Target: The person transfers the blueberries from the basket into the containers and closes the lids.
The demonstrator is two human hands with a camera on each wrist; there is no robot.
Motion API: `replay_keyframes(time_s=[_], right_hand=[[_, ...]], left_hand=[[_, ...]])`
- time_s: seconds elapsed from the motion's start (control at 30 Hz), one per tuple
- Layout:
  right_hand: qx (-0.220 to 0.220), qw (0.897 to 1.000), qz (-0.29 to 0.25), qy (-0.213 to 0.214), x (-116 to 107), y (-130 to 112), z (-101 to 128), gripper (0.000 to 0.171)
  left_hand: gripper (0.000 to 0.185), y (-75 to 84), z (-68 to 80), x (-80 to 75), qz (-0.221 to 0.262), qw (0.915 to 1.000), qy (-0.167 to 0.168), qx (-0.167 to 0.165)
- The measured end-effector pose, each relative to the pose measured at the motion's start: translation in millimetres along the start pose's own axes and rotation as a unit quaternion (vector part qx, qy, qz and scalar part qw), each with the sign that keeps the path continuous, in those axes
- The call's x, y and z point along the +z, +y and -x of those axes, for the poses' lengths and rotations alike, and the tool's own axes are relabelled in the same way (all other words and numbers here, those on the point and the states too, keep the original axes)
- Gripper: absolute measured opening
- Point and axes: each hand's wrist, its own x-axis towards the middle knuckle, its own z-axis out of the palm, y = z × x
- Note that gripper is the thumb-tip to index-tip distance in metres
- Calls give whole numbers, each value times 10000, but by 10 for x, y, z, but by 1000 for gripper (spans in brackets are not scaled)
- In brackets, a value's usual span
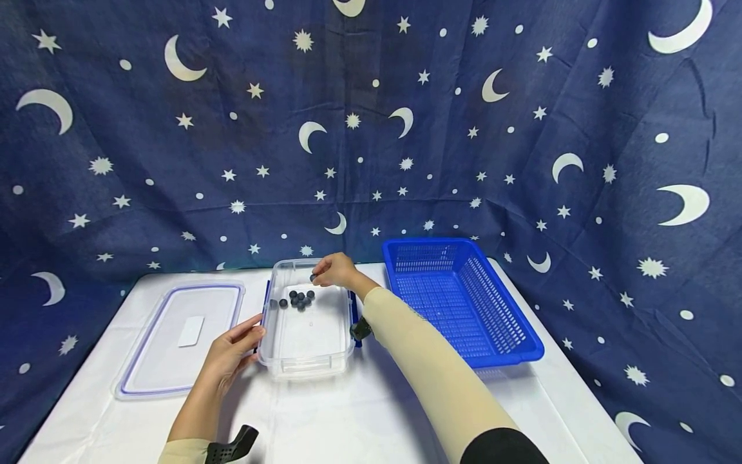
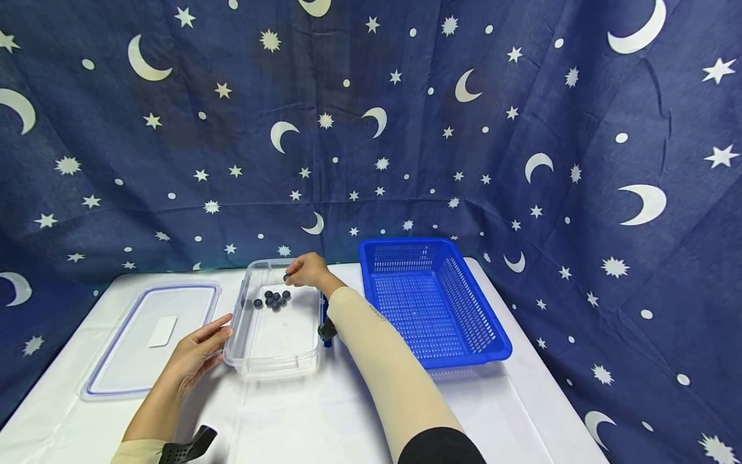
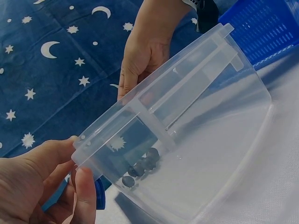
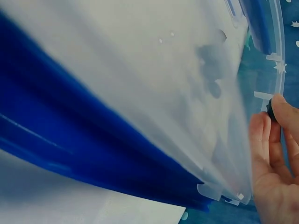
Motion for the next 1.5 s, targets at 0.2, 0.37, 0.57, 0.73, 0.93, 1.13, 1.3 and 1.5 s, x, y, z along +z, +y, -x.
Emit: replay_keyframes(time_s=[0.2,0.37,0.57,0.73,0.93,1.13,1.3,1.5], right_hand=[[201,9997,-114,-105,13,-28,-11,21],[204,9993,-289,-124,40,-77,-39,21],[419,9968,-627,-252,135,-85,-46,25],[465,9970,-511,-356,227,-51,-24,25],[345,9988,255,-215,297,11,5,24],[443,9962,735,-146,360,99,8,25],[696,9950,716,-72,401,152,-15,25],[940,9930,706,113,434,182,-41,26]], left_hand=[[30,-6,1,-5,7,10000,-14,-4],[28,-6,1,-4,15,10000,3,-35],[35,-3,13,-2,-16,10000,17,19],[37,-6,10,-5,-44,10000,32,-46],[37,-1,0,-8,-36,10000,32,-33],[28,1,3,-12,77,10000,-12,-55],[29,-5,1,-12,137,9999,-1,-65],[28,-9,-3,-13,120,9999,25,-82]])
